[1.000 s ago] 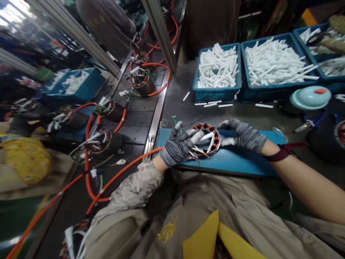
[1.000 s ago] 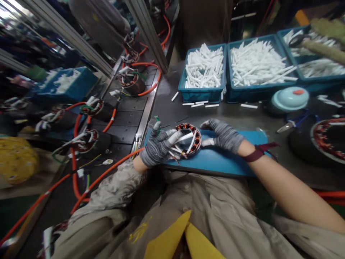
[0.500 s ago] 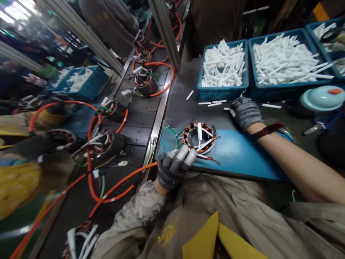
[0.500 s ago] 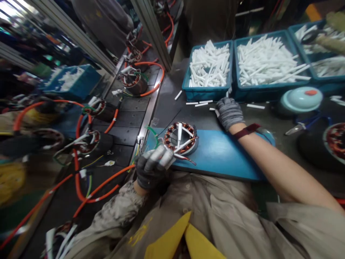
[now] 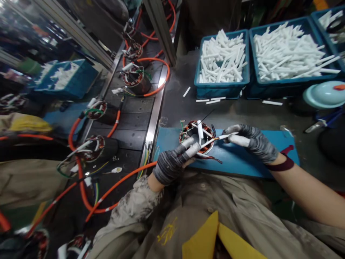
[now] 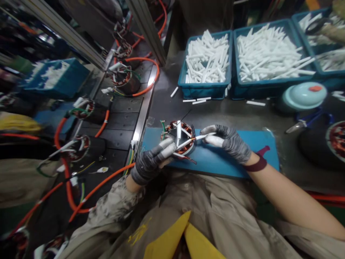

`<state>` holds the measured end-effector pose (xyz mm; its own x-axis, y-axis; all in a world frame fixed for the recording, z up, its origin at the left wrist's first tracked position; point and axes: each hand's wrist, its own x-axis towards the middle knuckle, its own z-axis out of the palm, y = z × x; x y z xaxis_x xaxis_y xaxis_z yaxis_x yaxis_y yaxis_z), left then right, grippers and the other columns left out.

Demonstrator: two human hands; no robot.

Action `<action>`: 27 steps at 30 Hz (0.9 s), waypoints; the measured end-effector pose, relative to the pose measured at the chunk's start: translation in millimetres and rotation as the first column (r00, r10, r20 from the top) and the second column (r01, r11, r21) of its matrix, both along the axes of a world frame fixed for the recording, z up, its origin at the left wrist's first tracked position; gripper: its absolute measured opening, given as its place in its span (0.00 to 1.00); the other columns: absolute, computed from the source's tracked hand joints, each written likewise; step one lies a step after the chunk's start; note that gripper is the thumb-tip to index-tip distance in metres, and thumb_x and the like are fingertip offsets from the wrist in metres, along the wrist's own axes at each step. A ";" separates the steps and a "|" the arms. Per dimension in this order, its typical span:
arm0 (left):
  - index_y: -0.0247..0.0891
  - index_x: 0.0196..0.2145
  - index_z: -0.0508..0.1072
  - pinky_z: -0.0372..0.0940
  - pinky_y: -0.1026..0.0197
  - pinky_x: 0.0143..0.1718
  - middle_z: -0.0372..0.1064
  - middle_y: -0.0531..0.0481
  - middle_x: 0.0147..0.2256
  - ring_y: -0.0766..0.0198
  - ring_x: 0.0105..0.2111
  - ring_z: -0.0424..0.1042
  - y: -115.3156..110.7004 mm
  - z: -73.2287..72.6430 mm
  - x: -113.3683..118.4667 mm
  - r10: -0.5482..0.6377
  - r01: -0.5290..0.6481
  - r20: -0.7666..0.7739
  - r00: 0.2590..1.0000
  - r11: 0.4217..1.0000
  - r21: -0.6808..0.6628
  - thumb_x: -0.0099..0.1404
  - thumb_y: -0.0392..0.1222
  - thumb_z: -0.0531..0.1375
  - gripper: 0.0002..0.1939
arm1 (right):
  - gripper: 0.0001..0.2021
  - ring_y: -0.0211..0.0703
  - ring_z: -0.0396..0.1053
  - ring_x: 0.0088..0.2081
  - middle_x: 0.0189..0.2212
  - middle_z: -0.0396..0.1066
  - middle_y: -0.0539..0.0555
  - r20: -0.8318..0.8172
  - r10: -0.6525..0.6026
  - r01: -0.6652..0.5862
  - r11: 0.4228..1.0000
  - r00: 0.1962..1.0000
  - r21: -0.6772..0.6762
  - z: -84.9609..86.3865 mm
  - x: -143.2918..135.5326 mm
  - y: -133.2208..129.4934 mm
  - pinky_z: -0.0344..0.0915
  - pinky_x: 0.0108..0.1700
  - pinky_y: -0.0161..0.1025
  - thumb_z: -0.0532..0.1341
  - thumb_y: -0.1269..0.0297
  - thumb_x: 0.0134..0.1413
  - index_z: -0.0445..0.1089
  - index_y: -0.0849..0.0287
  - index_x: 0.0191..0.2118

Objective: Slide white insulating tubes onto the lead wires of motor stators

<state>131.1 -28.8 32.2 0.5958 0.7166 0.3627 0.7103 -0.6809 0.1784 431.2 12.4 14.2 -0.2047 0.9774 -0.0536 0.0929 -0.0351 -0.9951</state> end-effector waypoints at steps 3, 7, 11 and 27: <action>0.49 0.60 0.74 0.75 0.66 0.35 0.75 0.49 0.57 0.60 0.49 0.80 1.5 8.5 1.2 -0.004 -0.003 -0.107 0.994 0.998 -0.063 0.76 0.43 0.55 0.18 | 0.12 0.50 0.79 0.43 0.41 0.82 0.52 0.119 0.083 -0.097 0.988 0.989 0.121 6.2 0.6 3.6 0.76 0.48 0.45 0.71 0.54 0.52 0.82 0.51 0.41; 0.54 0.64 0.68 0.72 0.65 0.34 0.74 0.50 0.59 0.60 0.47 0.80 5.3 11.5 -0.6 -0.023 -0.014 -0.249 0.968 0.989 -0.147 0.76 0.46 0.55 0.22 | 0.15 0.53 0.79 0.46 0.45 0.81 0.52 0.317 0.201 -0.272 0.942 0.927 0.197 22.5 -0.2 14.3 0.75 0.52 0.48 0.65 0.52 0.60 0.81 0.50 0.48; 0.57 0.65 0.68 0.69 0.63 0.29 0.73 0.50 0.59 0.59 0.41 0.80 8.1 10.6 3.7 -0.036 -0.037 -0.382 0.923 0.983 -0.182 0.75 0.48 0.57 0.22 | 0.18 0.49 0.79 0.36 0.36 0.82 0.51 0.443 0.329 -0.426 0.894 0.834 0.137 34.2 -7.0 20.8 0.74 0.40 0.44 0.59 0.47 0.63 0.81 0.50 0.47; 0.49 0.62 0.72 0.56 0.62 0.20 0.78 0.43 0.48 0.62 0.24 0.74 12.4 26.1 22.8 0.017 -0.068 -0.433 0.901 0.992 -0.102 0.75 0.50 0.54 0.21 | 0.32 0.38 0.61 0.17 0.15 0.67 0.49 0.219 0.444 -0.376 0.879 0.869 -0.293 33.4 -17.0 23.3 0.59 0.22 0.36 0.55 0.29 0.56 0.73 0.56 0.29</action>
